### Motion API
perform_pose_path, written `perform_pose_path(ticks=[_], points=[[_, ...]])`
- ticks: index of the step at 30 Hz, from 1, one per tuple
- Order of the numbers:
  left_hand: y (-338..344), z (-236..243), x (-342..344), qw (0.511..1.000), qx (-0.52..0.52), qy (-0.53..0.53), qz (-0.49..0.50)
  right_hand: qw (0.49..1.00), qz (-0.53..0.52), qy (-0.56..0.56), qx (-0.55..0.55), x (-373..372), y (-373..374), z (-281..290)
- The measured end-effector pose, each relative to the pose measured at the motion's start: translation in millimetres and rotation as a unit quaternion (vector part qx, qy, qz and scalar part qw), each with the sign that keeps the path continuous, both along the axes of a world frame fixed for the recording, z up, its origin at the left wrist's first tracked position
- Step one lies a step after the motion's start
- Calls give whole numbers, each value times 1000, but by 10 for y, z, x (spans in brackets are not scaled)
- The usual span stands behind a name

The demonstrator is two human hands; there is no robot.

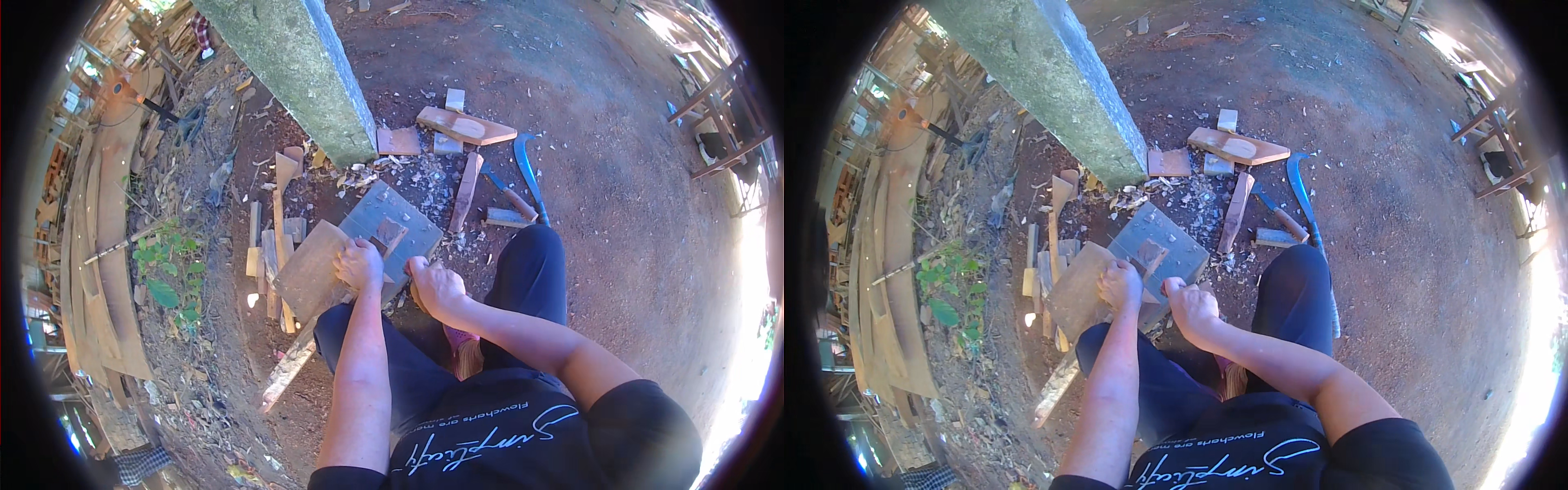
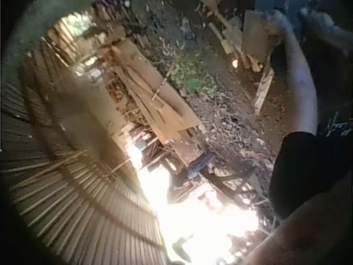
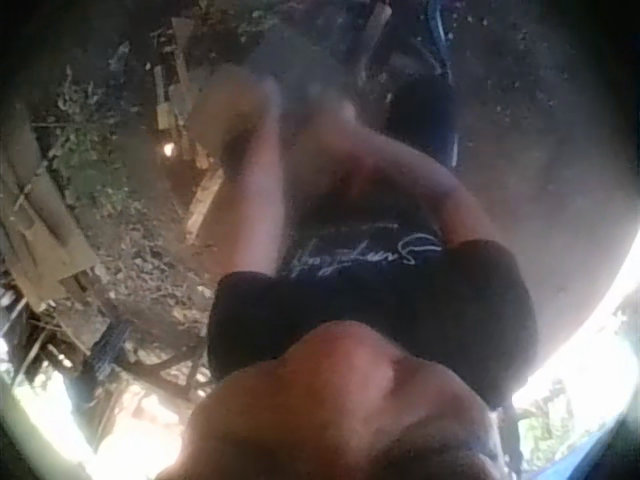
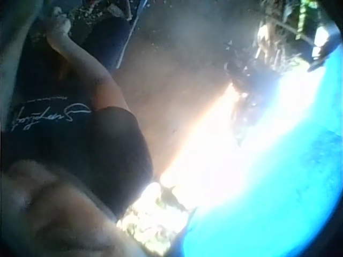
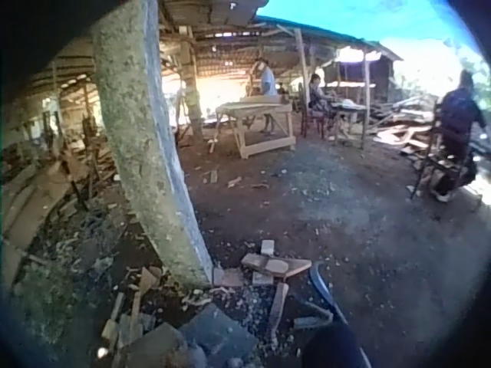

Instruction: The person saws a piece of wood using a small saw while holding the wood against a wooden block on the ground.

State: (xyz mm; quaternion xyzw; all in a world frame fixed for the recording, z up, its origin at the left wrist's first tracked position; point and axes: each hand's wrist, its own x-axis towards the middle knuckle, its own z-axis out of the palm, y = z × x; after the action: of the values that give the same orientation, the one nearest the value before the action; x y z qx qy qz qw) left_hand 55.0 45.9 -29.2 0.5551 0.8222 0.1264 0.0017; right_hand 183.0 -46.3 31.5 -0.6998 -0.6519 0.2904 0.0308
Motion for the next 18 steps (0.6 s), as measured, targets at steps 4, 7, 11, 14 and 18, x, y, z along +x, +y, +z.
perform_pose_path(ticks=[4, 7, 11, 14, 18], points=[[12, 33, 20, 1000, -3, -14, 9, 998, 5, -67, -8, -189, 265, 111], [-1, 18, 39, 1000, 11, -13, 2, 997, 20, -74, 1, -297, 476, 11], [-4, -44, -33, 1000, 22, -14, 2, 999, 28, -21, 9, -64, 121, 27], [35, -14, -15, 1000, 4, -8, 17, 998, 15, -61, 10, -40, 65, -15], [41, -30, 27, 1000, 2, -4, 14, 999, -1, -34, 22, -318, 586, -170]])
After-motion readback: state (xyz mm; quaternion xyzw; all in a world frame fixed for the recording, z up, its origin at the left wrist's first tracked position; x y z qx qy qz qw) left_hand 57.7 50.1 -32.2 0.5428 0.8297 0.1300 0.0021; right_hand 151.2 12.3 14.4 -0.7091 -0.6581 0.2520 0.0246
